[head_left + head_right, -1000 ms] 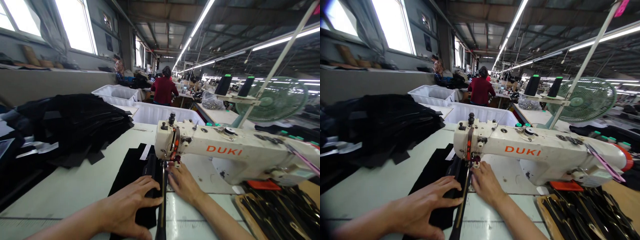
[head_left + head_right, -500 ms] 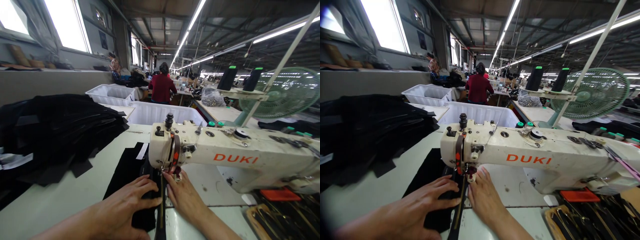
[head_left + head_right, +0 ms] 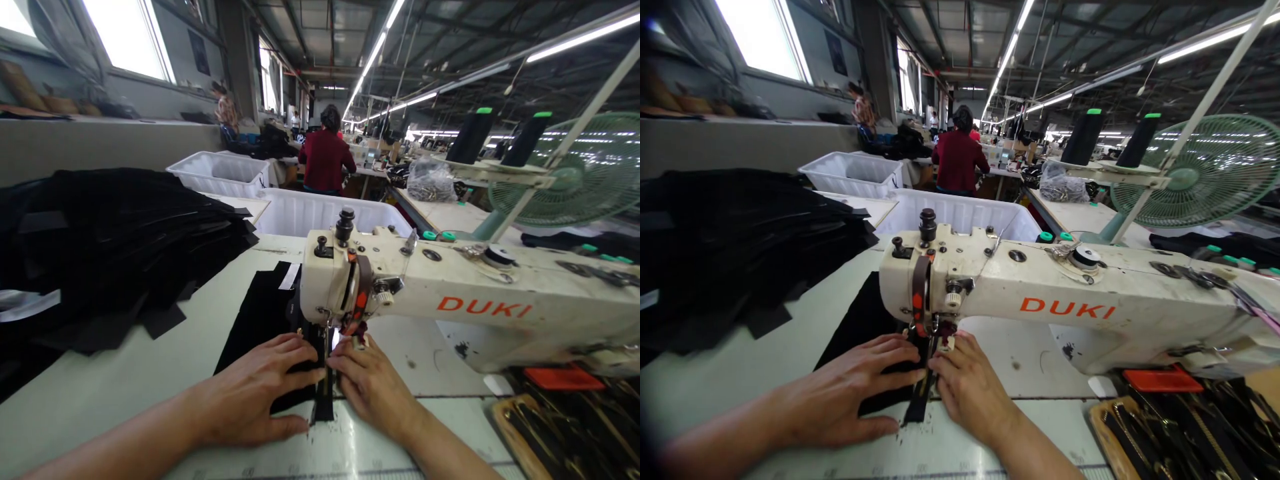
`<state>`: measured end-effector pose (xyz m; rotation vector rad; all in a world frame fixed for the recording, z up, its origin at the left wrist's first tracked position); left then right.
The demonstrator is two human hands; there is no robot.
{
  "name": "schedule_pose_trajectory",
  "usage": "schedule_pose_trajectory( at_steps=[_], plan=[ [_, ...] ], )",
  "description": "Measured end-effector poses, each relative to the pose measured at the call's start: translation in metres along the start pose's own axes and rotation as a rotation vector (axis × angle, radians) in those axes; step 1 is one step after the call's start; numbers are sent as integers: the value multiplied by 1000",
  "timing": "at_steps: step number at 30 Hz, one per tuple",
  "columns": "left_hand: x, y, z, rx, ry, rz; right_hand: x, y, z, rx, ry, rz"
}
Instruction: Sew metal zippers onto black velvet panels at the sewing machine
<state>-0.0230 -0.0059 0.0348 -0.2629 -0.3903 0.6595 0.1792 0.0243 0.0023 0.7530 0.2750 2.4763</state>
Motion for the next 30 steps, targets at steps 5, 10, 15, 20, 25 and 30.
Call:
schedule_pose_trajectory(
  at_steps=[5,10,15,20,25,30],
  plan=[
    [3,12,1,47,-24,13,2,0,-2,-64,-7,-61],
    [4,24,-3,78,-49,38,3,-1,-4,-116,-40,-81],
    [0,34,-10,89,-74,91,4,-2,-5,-142,-40,-93],
    [0,39,-12,90,-74,95,2,-2,-6,-155,-39,-93],
    [3,39,-10,62,-106,78,1,-4,-8,-154,-14,-111],
    [5,37,-6,15,-81,59,2,-4,-8,-182,-28,-72]
  ],
)
Point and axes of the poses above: each hand's wrist, its own x-axis towards the middle knuckle, its own z-axis out of the back of the hand, y = z × x, the point moved 3 cm from there along x, towards the middle knuckle, and after that the axes turned 4 degrees about -y, right-handed, at the moved point
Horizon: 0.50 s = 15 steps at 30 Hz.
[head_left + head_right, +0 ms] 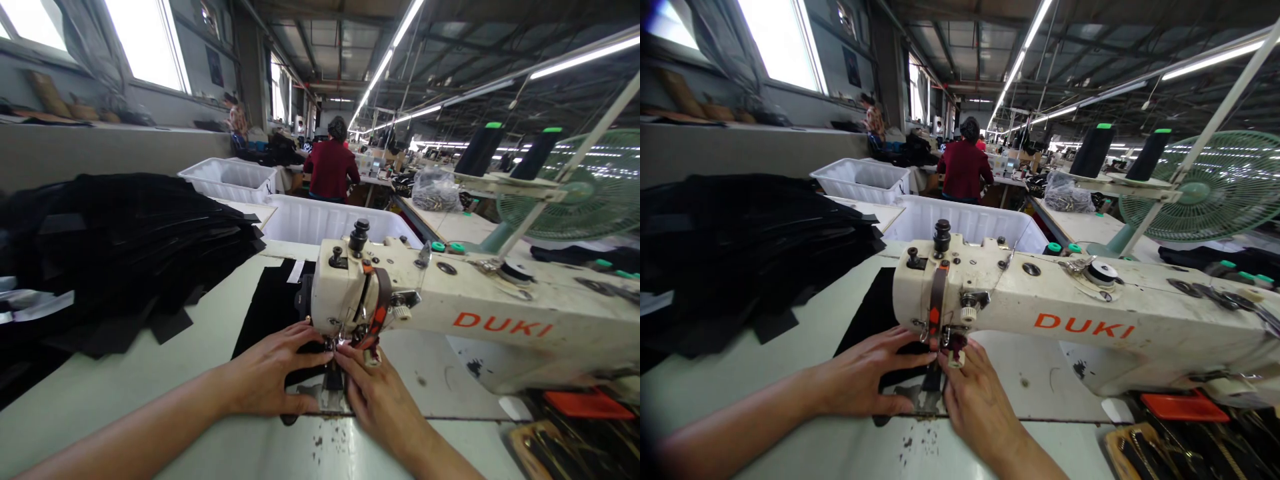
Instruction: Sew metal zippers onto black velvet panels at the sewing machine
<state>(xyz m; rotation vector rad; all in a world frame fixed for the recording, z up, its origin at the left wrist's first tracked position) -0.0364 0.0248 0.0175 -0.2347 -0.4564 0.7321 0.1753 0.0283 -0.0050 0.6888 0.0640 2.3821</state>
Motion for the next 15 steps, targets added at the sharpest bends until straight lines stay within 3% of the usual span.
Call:
schedule_pose_trajectory(
  at_steps=[4,9,11,15],
  plan=[
    [2,8,6,-57,-46,18,-4,-5,-4,-71,-31,22],
    [2,31,13,168,-103,182,-8,-18,-12,-142,-164,143],
    [1,24,12,242,-106,207,-7,-20,-8,-166,-228,176],
    [-12,-9,10,351,-131,222,-5,-5,11,-218,-346,280]
  ],
)
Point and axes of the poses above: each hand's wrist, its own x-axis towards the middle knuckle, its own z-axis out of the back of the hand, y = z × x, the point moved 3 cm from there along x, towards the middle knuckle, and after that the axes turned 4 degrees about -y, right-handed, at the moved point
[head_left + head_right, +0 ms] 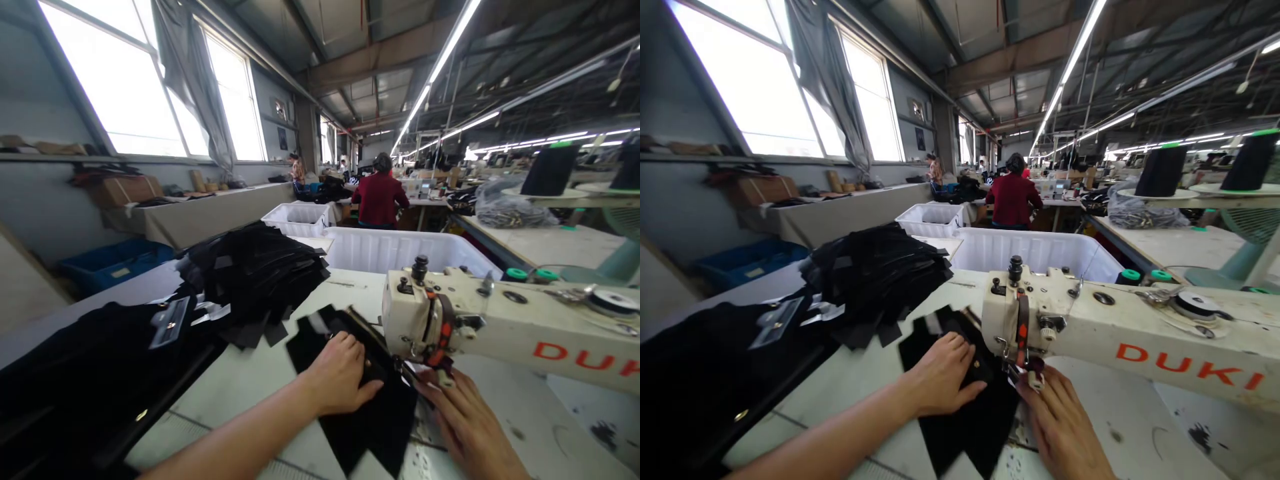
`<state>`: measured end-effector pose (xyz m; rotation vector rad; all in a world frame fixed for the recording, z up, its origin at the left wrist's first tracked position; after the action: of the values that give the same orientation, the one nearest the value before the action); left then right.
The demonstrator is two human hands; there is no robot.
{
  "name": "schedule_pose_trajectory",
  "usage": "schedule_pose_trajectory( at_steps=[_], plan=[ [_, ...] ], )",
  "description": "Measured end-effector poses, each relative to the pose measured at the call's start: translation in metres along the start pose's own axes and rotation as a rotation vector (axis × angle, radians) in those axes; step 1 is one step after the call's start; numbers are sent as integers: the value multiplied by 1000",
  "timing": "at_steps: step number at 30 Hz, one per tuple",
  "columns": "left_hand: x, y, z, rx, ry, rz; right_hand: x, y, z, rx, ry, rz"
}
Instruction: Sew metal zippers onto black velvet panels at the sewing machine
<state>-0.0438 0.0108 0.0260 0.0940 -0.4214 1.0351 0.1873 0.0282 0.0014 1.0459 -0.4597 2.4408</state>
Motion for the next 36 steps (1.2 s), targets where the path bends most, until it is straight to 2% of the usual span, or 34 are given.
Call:
schedule_pose_trajectory(
  at_steps=[2,4,6,8,11,14,18,23,26,28,30,32,34,36],
  plan=[
    [-12,-2,12,36,-11,-5,9,16,5,2,7,99],
    [-21,19,33,95,-60,51,16,34,4,8,52,174],
    [-24,61,64,191,-162,196,19,49,3,11,87,212],
    [-23,116,98,290,-258,374,18,54,5,24,105,221],
    [-17,192,135,376,-289,576,10,46,20,84,101,170],
    [-13,240,146,372,-196,665,1,31,37,145,106,87],
    [-12,269,147,351,-54,693,-8,20,40,93,128,29],
    [-8,282,156,384,99,714,-9,23,38,152,143,-14],
    [-5,276,159,446,144,724,-5,30,37,206,175,-27],
    [-2,266,164,494,144,740,-3,35,33,207,227,39],
    [1,251,174,542,117,763,-1,36,27,163,262,122],
    [5,230,185,585,66,777,-1,32,21,92,275,146],
    [8,200,189,608,22,757,-2,25,17,45,282,113],
    [8,157,178,588,32,687,-2,20,13,58,322,80]
  ],
)
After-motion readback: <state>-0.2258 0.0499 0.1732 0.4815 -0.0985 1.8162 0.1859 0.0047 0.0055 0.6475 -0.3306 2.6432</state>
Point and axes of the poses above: each hand's wrist, its own x-axis towards the middle knuckle, its own z-axis out of the back of the hand, y = z × x, the point moved 3 cm from there along x, towards the middle knuckle, and after that the axes turned 4 degrees about -y, right-handed, at the moved point
